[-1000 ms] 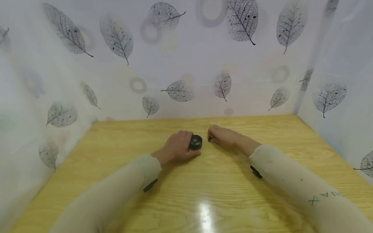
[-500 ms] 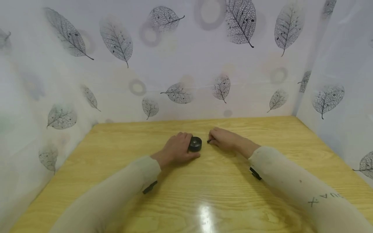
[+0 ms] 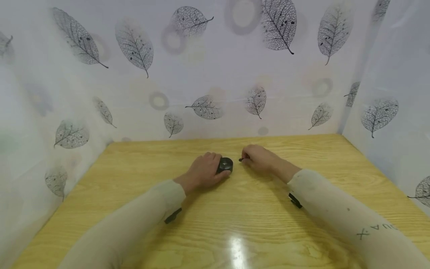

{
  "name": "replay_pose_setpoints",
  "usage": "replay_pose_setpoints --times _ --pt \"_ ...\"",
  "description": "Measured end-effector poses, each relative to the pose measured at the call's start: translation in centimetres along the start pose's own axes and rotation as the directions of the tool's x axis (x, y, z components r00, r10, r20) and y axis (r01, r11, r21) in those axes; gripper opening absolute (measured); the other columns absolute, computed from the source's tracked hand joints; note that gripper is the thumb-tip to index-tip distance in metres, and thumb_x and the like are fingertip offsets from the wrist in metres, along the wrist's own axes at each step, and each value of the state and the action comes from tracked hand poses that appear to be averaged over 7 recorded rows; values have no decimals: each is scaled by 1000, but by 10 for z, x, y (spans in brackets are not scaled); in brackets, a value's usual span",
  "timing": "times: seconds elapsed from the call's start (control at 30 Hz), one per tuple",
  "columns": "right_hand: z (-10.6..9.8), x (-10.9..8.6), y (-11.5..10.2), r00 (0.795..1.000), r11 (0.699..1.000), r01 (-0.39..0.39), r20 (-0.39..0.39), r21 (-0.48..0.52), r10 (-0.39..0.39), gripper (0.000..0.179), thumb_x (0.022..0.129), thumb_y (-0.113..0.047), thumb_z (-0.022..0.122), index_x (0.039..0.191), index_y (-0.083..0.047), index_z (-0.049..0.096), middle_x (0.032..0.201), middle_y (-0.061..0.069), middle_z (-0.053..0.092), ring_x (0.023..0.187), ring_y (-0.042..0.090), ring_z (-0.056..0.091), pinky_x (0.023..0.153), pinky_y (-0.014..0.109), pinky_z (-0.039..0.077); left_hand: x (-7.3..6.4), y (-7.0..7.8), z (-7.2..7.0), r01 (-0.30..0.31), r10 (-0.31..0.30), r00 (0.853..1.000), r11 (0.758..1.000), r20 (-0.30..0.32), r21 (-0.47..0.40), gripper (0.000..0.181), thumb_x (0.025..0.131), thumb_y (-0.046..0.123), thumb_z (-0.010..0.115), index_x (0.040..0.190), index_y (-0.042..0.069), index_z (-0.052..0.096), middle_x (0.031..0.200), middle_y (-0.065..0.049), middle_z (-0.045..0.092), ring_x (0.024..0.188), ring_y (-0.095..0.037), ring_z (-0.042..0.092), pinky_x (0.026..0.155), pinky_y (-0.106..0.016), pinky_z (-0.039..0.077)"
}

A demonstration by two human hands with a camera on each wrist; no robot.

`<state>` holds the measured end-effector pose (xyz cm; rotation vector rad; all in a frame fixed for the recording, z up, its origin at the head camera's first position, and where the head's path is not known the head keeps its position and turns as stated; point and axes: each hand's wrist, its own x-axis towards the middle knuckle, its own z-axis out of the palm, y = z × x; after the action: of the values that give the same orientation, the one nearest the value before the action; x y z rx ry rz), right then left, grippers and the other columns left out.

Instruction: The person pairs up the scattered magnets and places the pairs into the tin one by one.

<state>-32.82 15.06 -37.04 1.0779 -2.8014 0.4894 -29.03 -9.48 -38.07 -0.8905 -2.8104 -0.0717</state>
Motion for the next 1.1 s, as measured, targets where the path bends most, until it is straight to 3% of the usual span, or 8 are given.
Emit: replay_pose_setpoints --times 0.23,0.63,0.93,1.1 --pt "0 3 -4 985 993 106 -131 -48 -111 5 92 -8 70 91 -7 65 89 5 66 83 19 63 77 35 55 0 -1 0 10 -10 1000 1000 8 20 68 98 62 46 129 1 53 120 -15 64 109 -28 60 87 -43 53" --pt "4 3 -3 967 987 154 -200 -45 -160 5 91 -7 71 90 -8 66 89 5 67 81 18 64 74 34 55 0 0 1 10 -11 999 1000 37 23 70 98 63 44 131 1 52 123 -16 62 111 -28 59 90 -43 53" --pt "6 9 -5 923 976 213 -320 -40 -214 8 89 -6 73 91 -4 66 84 7 68 74 17 64 69 31 55 2 -1 4 3 -3 1000 1000 5 15 66 98 62 46 126 2 53 118 -14 63 107 -27 59 87 -42 53" --pt "7 12 -13 911 969 241 -329 -57 -247 8 89 -5 73 91 -4 66 87 8 69 79 19 66 71 31 56 2 -1 3 2 -2 1000 1000 3 4 66 98 62 46 125 2 53 117 -14 63 106 -27 59 87 -42 53"
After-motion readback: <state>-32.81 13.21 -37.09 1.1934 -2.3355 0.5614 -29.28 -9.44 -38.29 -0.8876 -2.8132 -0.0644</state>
